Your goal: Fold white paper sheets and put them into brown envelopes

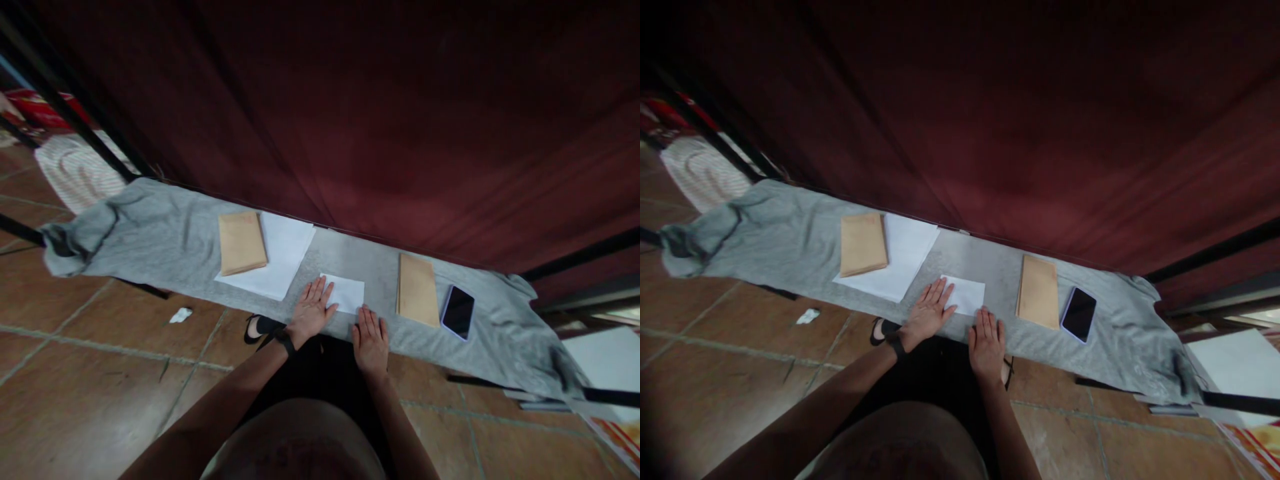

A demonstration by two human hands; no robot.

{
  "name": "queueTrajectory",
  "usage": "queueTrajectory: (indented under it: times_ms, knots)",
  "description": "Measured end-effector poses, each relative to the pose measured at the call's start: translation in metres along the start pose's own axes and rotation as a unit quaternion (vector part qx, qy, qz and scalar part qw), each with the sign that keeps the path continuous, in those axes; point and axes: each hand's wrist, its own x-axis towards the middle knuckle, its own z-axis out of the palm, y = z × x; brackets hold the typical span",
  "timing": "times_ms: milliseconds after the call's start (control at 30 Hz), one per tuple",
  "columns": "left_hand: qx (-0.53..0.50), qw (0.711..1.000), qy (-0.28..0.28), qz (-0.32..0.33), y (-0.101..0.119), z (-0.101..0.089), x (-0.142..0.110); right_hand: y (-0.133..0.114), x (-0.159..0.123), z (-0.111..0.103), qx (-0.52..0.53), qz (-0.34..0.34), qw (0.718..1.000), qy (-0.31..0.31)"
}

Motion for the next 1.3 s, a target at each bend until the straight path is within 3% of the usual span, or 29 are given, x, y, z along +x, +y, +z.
queueTrajectory:
  times_ms: [167, 433, 733, 933, 1067, 1167, 1300]
  knots:
    - [0.001, 1.000, -0.003, -0.008, 0.003, -0.001, 0.000, -0.006, 0.006, -0.005, 0.015, 0.003, 1.000, 0.008]
    - [0.000, 1.000, -0.010, -0.011, 0.005, -0.005, -0.001, -0.027, 0.018, -0.004, 0.032, -0.063, 0.996, -0.056]
    - [0.009, 0.999, -0.026, -0.023, 0.006, -0.004, 0.000, -0.005, 0.002, -0.004, 0.002, -0.022, 0.999, -0.039]
    - [0.017, 0.999, -0.033, -0.020, 0.005, -0.006, 0.000, 0.003, 0.006, -0.006, 0.019, 0.036, 0.999, -0.006]
    - [0.018, 0.999, -0.026, -0.015, 0.003, -0.007, 0.000, -0.002, 0.026, -0.010, 0.039, 0.121, 0.992, -0.004]
    - [0.016, 1.000, -0.017, -0.012, 0.003, -0.007, 0.000, -0.004, 0.044, -0.011, 0.075, 0.190, 0.979, -0.011]
    - [0.013, 1.000, -0.009, -0.007, 0.004, -0.008, 0.000, 0.004, 0.064, -0.006, 0.219, 0.263, 0.940, -0.018]
